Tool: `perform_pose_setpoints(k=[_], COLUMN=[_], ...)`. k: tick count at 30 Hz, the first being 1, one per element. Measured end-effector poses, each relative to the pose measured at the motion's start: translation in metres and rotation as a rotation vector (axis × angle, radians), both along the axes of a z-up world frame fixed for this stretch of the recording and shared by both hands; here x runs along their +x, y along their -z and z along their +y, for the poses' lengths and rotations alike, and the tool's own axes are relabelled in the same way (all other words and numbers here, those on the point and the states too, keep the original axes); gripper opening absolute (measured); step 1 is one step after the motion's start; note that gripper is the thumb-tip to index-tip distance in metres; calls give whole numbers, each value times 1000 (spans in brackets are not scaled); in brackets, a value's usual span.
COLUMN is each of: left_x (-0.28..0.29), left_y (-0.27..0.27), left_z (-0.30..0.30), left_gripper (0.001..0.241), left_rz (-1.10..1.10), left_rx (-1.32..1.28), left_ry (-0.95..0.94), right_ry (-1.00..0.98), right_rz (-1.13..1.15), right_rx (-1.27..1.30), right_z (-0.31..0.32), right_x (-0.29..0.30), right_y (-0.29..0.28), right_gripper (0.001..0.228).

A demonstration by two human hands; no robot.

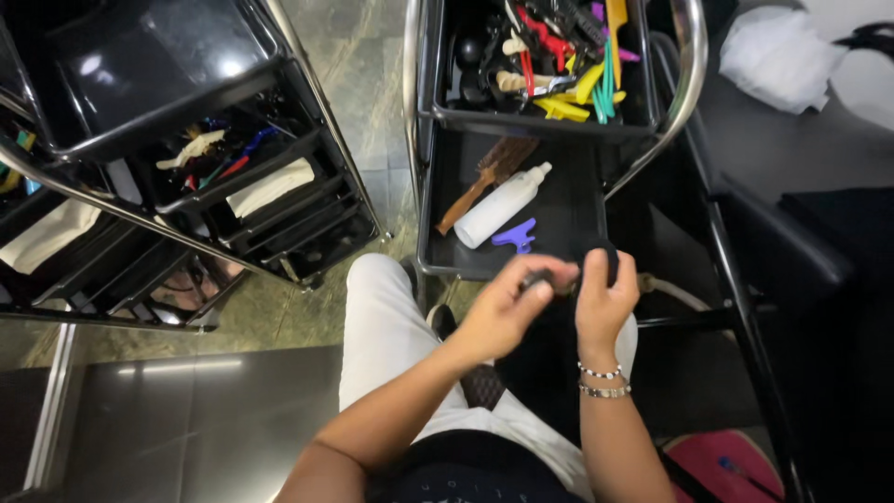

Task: The person sits on the floor and cleans a purple plastic hair clip and a black hair roller using a black cloth. The person wipes each item thoroughly and places them on a nearby utility cart.

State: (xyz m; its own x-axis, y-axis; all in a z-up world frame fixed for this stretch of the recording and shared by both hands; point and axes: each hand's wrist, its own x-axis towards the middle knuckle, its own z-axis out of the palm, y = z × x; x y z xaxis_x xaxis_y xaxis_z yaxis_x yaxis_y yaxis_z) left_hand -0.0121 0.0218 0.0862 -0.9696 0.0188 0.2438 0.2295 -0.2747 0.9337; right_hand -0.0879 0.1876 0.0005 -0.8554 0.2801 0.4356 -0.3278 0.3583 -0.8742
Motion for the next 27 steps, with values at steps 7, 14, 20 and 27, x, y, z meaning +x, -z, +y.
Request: perform_pose_setpoints(k=[7, 14, 20, 27], left_x=[-67, -96, -89, -131], left_y=[34, 81, 60, 13], left_z=[-41, -60, -64, -82], left_gripper=[27, 52, 60, 26], left_rz=[-162, -333, -319, 312], left_rx=[-555, -723, -707, -976], left_ry=[-88, -36, -14, -448], right_ry=[-214, -157, -141, -278], right_rz=[263, 63, 21, 347], right_rx=[304, 602, 625, 413], right_z=[-54, -70, -66, -66], right_x=[-4, -19, -21, -33], right_y=[-41, -5, -11, -105], right_gripper=[42, 43, 42, 32])
